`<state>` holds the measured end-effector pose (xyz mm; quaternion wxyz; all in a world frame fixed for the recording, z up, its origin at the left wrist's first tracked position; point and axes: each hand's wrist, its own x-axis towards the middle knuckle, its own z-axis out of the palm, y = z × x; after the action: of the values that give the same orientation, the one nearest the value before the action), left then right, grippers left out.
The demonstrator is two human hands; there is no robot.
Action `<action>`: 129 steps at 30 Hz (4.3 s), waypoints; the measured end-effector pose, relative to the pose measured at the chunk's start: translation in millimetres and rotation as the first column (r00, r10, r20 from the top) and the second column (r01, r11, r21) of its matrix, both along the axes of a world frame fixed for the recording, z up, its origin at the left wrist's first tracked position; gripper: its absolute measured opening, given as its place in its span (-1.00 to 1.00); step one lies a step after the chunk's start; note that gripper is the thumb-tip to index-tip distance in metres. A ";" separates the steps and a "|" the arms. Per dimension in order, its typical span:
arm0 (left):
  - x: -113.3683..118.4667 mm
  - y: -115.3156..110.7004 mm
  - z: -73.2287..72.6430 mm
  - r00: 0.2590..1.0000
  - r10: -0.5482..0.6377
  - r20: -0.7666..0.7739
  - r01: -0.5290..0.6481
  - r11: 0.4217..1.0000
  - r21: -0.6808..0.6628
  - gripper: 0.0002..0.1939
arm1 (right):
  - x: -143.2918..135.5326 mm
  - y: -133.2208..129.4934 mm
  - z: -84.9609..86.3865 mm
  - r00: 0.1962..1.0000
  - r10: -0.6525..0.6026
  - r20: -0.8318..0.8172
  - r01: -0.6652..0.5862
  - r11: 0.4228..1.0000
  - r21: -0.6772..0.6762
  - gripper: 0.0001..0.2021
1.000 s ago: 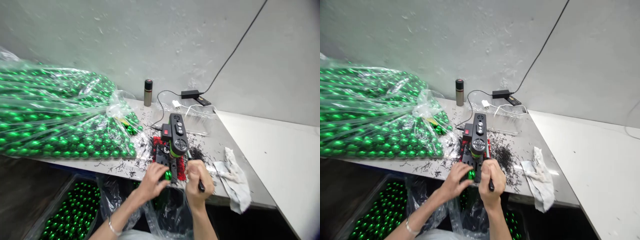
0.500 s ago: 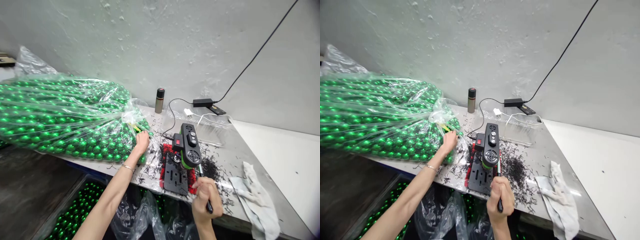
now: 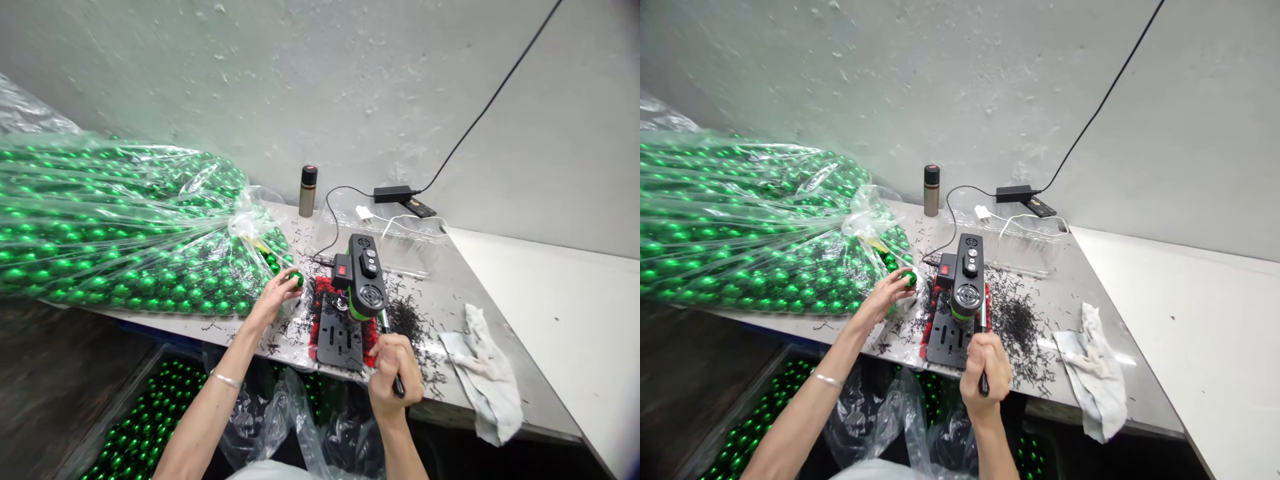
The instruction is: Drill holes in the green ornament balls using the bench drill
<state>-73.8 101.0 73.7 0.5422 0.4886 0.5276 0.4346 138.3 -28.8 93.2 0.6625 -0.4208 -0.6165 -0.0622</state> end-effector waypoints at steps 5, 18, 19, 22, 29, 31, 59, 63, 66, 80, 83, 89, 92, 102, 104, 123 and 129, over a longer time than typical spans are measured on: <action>30.1 -50.4 -26.8 0.929 0.037 0.368 0.032 0.983 -0.179 -0.51 | 0.0 -0.1 5.0 0.999 -0.028 0.040 0.028 1.000 -0.001 -0.72; 81.9 -89.4 -60.7 0.871 0.040 -0.490 0.187 0.896 0.404 -0.69 | -1.2 -2.4 8.8 0.996 -0.040 0.076 0.042 0.999 -0.025 -0.75; 83.8 -89.5 -60.7 0.852 0.056 -0.520 0.198 0.886 0.419 -0.69 | -1.2 -2.3 8.8 0.996 -0.037 0.078 0.039 0.999 -0.024 -0.75; 87.7 -89.1 -60.4 0.811 0.092 -0.578 0.226 0.861 0.455 -0.71 | -1.0 -2.0 8.7 0.995 -0.037 0.091 0.039 0.999 -0.022 -0.75; 89.0 -84.8 -64.0 0.813 0.089 -0.575 0.264 0.824 0.501 -0.72 | -1.5 -3.4 5.1 0.997 -0.044 0.067 0.046 0.999 -0.024 -0.74; 89.0 -84.0 -65.6 0.814 0.092 -0.573 0.261 0.824 0.503 -0.72 | -0.9 -3.7 0.7 0.996 -0.048 0.069 0.050 0.998 -0.028 -0.74; 87.0 -83.1 -67.6 0.829 0.079 -0.554 0.294 0.781 0.551 -0.72 | 3.9 -1.1 4.5 0.996 -0.021 0.092 0.022 1.000 -0.009 -0.74; 70.6 -107.8 -68.4 0.827 0.005 -0.562 0.417 0.666 0.619 -0.66 | 3.7 -4.7 35.4 1.000 0.005 0.013 -0.003 0.987 -0.162 -0.75; 54.6 -123.6 -70.5 0.790 -0.058 -0.611 0.531 0.563 0.633 -0.34 | 3.6 -4.0 32.7 1.000 0.020 0.000 -0.020 0.993 -0.118 -0.76; 12.2 83.8 3.9 0.273 0.139 -0.952 0.178 0.965 0.192 -0.72 | -0.7 -3.1 5.5 1.000 0.018 -0.022 -0.019 0.999 -0.030 -0.74; 13.0 92.0 -1.2 0.337 0.117 -0.934 0.170 0.969 0.182 -0.73 | -1.1 -3.1 1.8 0.999 0.024 -0.032 -0.025 0.999 -0.028 -0.73; 6.3 76.2 1.9 0.548 0.111 -0.829 0.083 0.979 0.185 -0.65 | -3.1 -3.4 3.5 1.000 0.017 -0.018 -0.018 0.999 -0.036 -0.71; 2.5 48.6 5.3 0.826 0.078 -0.558 0.015 0.987 0.160 -0.60 | -3.4 -3.3 3.9 1.000 0.014 -0.023 -0.014 0.999 -0.041 -0.70; 36.5 -52.2 -17.3 0.792 0.112 0.600 0.149 0.918 -0.367 -0.74 | -2.8 -3.8 6.1 1.000 0.004 -0.001 -0.004 0.999 -0.053 -0.73; 46.0 -56.6 -23.1 0.797 0.133 0.589 0.141 0.907 -0.396 -0.79 | -2.2 -4.2 7.4 1.000 0.000 0.013 0.001 0.998 -0.065 -0.73; 77.9 -68.5 -42.0 0.995 -0.099 0.009 0.098 0.993 0.066 -0.68 | -1.0 1.2 34.3 1.000 -0.023 0.019 0.024 0.997 -0.074 -0.74; 81.5 -77.5 -44.4 0.914 -0.052 -0.402 0.181 0.940 0.290 -0.65 | -0.3 -0.9 31.9 0.999 -0.009 0.050 0.013 0.997 -0.070 -0.75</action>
<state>7.7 23.4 29.4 0.3654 0.6776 0.5161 0.3755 137.9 -29.7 125.2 0.6314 -0.4456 -0.6323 -0.0545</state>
